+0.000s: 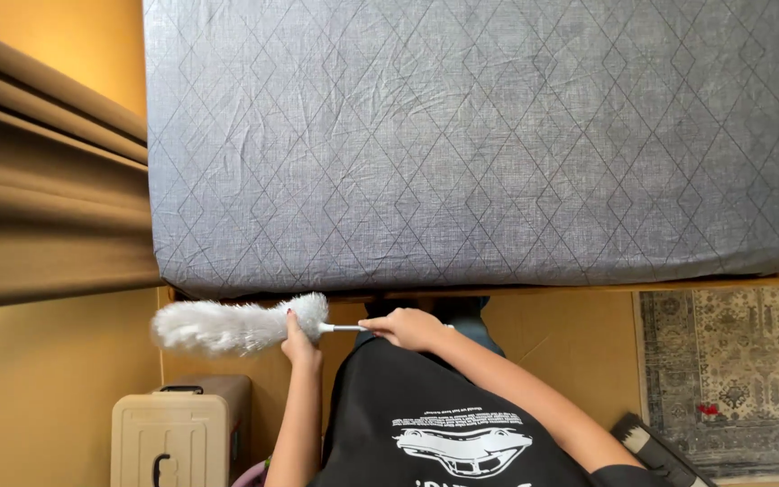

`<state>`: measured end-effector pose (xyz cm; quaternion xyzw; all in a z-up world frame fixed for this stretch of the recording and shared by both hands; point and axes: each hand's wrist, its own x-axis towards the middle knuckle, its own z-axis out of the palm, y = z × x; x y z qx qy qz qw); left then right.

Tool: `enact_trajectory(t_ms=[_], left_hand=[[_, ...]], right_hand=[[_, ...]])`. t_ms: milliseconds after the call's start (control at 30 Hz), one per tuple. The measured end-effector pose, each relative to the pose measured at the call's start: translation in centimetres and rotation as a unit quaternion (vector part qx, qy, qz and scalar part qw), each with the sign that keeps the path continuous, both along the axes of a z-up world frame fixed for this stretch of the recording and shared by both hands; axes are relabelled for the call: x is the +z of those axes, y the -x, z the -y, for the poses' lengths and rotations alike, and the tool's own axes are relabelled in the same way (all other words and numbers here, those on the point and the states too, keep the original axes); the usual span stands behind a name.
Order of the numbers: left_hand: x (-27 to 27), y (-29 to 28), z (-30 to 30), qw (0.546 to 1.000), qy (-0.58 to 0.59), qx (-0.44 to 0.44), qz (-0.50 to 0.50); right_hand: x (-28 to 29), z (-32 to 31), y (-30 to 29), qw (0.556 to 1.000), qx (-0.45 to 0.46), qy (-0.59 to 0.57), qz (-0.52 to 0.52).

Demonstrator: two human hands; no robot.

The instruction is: Dust a mattress with a duster and then pick up and fold a purple blanket.

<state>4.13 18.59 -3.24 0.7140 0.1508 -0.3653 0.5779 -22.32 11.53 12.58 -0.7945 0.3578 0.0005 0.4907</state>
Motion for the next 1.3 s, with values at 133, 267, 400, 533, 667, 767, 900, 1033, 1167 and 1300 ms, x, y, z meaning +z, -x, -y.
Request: enact_trajectory(t_ms=[133,267,400,533,667,767,900,1033,1167,1300], left_hand=[[2.7,1.4,3.6,0.994,0.082,-0.066,-0.032],[4.5,7.2,9.4,0.980,0.076,-0.183,-0.026],[3.6,15.8,12.5,0.906,0.103,-0.409,0.041],[4.6,26.9,11.5,0.834,0.122,-0.499,0.203],[5.7,36.9,8.5,0.680,0.082,-0.610,0.399],[6.2,42.8,7.3,0.605,0.049,-0.677,0.416],[5.7,47.7,6.4,0.524,0.038,-0.726,0.444],[5.9,50.6,6.4,0.499,0.039,-0.740,0.448],[5.0,51.3,6.6,0.473,0.003,-0.759,0.447],[1.3,50.0,6.3,0.419,-0.017,-0.776,0.472]], right_hand=[[0.6,-0.9,2.4,0.997,-0.052,0.009,0.049],[1.0,-0.8,7.0,0.975,-0.207,-0.068,0.050],[-5.2,-2.0,18.5,0.909,-0.385,-0.073,0.142],[-7.8,-9.1,37.6,0.822,-0.551,-0.083,0.114],[-6.7,-17.3,53.0,0.613,-0.785,-0.090,0.006],[-6.6,-17.7,59.8,0.480,-0.873,-0.041,-0.080],[-5.4,-14.5,62.4,0.365,-0.931,0.004,0.005],[-2.7,-11.4,54.8,0.596,-0.794,0.097,-0.074],[-3.6,-9.3,47.7,0.793,-0.589,0.116,0.105],[0.1,-6.9,42.4,0.899,-0.426,0.000,0.102]])
